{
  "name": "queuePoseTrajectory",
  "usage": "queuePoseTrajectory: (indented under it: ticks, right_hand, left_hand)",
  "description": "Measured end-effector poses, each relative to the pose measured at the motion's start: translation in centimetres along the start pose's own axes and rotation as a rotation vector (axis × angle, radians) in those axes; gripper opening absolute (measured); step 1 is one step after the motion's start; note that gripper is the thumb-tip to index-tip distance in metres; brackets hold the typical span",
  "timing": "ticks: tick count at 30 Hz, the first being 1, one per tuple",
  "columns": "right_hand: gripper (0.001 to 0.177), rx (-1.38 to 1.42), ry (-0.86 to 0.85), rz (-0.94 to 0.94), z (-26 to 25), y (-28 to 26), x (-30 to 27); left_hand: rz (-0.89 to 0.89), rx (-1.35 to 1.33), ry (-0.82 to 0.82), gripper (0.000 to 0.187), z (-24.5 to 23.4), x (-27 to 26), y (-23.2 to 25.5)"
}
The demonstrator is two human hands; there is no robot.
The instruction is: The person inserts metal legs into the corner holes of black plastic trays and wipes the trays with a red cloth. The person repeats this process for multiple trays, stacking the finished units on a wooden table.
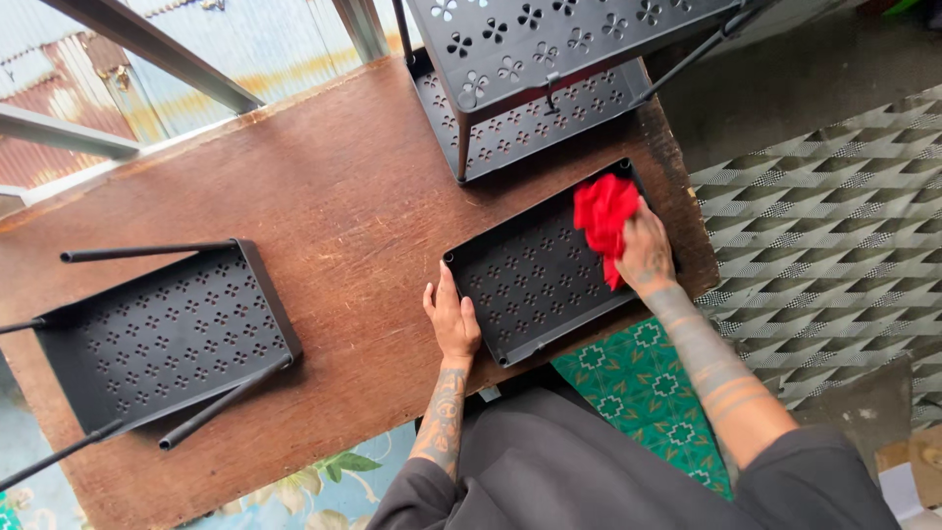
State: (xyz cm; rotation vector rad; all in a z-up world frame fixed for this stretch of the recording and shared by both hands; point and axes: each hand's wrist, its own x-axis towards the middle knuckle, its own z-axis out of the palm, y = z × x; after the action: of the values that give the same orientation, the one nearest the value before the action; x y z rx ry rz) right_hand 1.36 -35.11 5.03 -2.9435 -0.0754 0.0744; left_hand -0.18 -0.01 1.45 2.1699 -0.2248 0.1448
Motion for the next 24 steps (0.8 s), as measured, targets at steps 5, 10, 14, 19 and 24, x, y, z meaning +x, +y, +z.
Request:
queuePoseTrajectory:
  ticks: [5,10,14,19,24]
  right_hand:
    - [0.069,0.358,0.368,0.122,3.3,-12.0,2.3]
    - [0.026,0.538,0.289,-0.172,4.2,-21.2,-1.3]
    - [0.029,0.452,0.013,-0.536,2.2,-12.1,-3.2]
    - [0.033,0.068,0.198,-0.052,0.2,0.3,-1.2]
    - [0.028,0.284,0.462,0.157,2.2,-10.2,1.5]
  left_hand:
    - [0.007,0.032,-0.008,0.064,0.3,0.1,-0.5]
    - [0.022,0.037,0.023,0.063,0.8,-0.3,-1.0]
    - [0.055,0.047,0.024,0.064,0.6,0.1,-1.0]
    - [0.051,0.052,0.009,0.062,0.1,-0.1,-0.2]
    - [0.057,0.077,-0.001,0.062,0.3,0.3,-0.3]
